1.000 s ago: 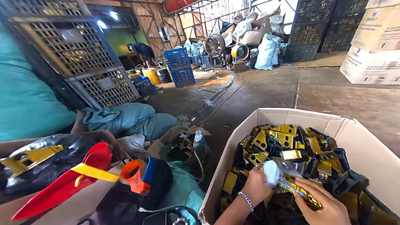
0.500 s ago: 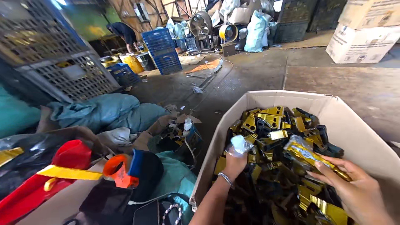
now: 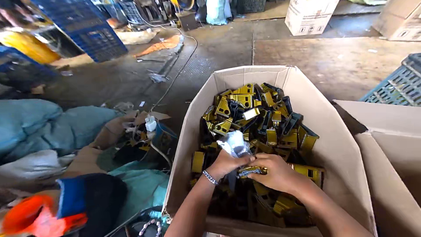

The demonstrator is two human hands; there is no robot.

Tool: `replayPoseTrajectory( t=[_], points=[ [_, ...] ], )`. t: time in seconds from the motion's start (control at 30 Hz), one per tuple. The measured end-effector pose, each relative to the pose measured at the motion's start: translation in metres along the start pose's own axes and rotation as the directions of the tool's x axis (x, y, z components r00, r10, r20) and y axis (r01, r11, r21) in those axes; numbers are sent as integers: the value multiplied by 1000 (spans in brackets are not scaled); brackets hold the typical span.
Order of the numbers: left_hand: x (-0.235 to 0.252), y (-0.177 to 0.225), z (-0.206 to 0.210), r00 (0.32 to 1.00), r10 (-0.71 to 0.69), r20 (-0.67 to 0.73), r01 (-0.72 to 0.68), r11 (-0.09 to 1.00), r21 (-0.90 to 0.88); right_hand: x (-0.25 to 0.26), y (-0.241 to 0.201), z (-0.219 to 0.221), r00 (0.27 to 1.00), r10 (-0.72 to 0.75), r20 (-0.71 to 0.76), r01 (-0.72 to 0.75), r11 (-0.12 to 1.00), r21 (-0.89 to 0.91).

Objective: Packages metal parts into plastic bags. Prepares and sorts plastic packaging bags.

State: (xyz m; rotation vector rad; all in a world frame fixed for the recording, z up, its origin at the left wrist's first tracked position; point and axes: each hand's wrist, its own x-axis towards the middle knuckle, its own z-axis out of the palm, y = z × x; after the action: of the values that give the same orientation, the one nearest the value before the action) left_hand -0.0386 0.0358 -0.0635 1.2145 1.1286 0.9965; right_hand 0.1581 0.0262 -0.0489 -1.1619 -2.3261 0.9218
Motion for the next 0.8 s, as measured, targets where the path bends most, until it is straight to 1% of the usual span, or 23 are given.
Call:
replayPoseTrajectory(
  t=[0.03,0.07,0.1,0.13,0.17,0.2,0.23,0.27,0.3,0.33,0.37,0.43,0.47,0.53,0.57,0.63,0.67,0.7,0.73,0.77,0.8],
  points=[
    [1,0,-5,1000,12,-10,-12,1000,-1,-3,3,1,995,-40,-94,47,997,66],
    [3,0,-11,999,32,-36,-32,999,-12,-4,5,-1,983,-47,-180,75,985,155],
    [5,-1,-17,995,55,-83,-57,998,-27,-5,3,-7,973,-9,-233,74,959,273],
    [6,1,-22,984,63,-164,-73,996,-56,-6,-1,-15,968,72,-239,35,909,416],
    [8,3,-25,961,51,-270,-77,993,-85,-7,-7,-24,959,170,-225,-10,820,572],
    [9,5,-28,931,31,-365,-76,991,-109,-8,-10,-31,940,259,-221,-22,694,719],
    [10,4,-31,899,15,-438,-77,990,-122,-7,-12,-35,915,334,-226,12,536,844],
    [10,3,-33,876,11,-481,-84,988,-130,-6,-11,-38,897,380,-225,89,343,935],
    [10,3,-32,863,20,-505,-103,985,-138,-5,-6,-40,900,376,-220,176,147,973],
    [11,3,-30,859,40,-510,-131,981,-143,-4,-1,-41,917,334,-216,216,38,976],
    [11,3,-26,861,67,-504,-159,977,-143,-4,3,-40,928,308,-208,217,5,976],
    [11,1,-21,863,139,-485,-209,973,-93,-2,4,-36,923,343,-175,150,100,984],
    [11,-2,-20,858,183,-480,-232,972,-44,-1,1,-34,914,377,-147,106,127,986],
    [12,-6,-20,841,266,-471,-280,959,42,-3,-3,-34,913,394,-109,72,109,991],
    [12,-8,-21,833,297,-467,-300,951,71,-5,-4,-36,917,383,-114,70,127,989],
    [12,-11,-23,825,328,-461,-319,942,100,-7,-8,-40,894,417,-167,86,206,975],
    [12,-11,-22,826,326,-459,-319,943,95,-8,-9,-41,895,407,-183,74,271,960],
    [12,-10,-20,835,309,-456,-308,948,78,-9,-8,-40,911,374,-173,27,364,931],
    [10,-7,-17,854,275,-442,-284,958,47,-8,-7,-36,934,331,-133,-40,468,883],
    [8,-3,-14,877,225,-424,-248,969,0,-6,-8,-31,947,316,-54,-143,567,811],
    [5,3,-10,902,165,-399,-207,976,-66,-1,-10,-25,934,356,19,-262,649,714]
  ],
)
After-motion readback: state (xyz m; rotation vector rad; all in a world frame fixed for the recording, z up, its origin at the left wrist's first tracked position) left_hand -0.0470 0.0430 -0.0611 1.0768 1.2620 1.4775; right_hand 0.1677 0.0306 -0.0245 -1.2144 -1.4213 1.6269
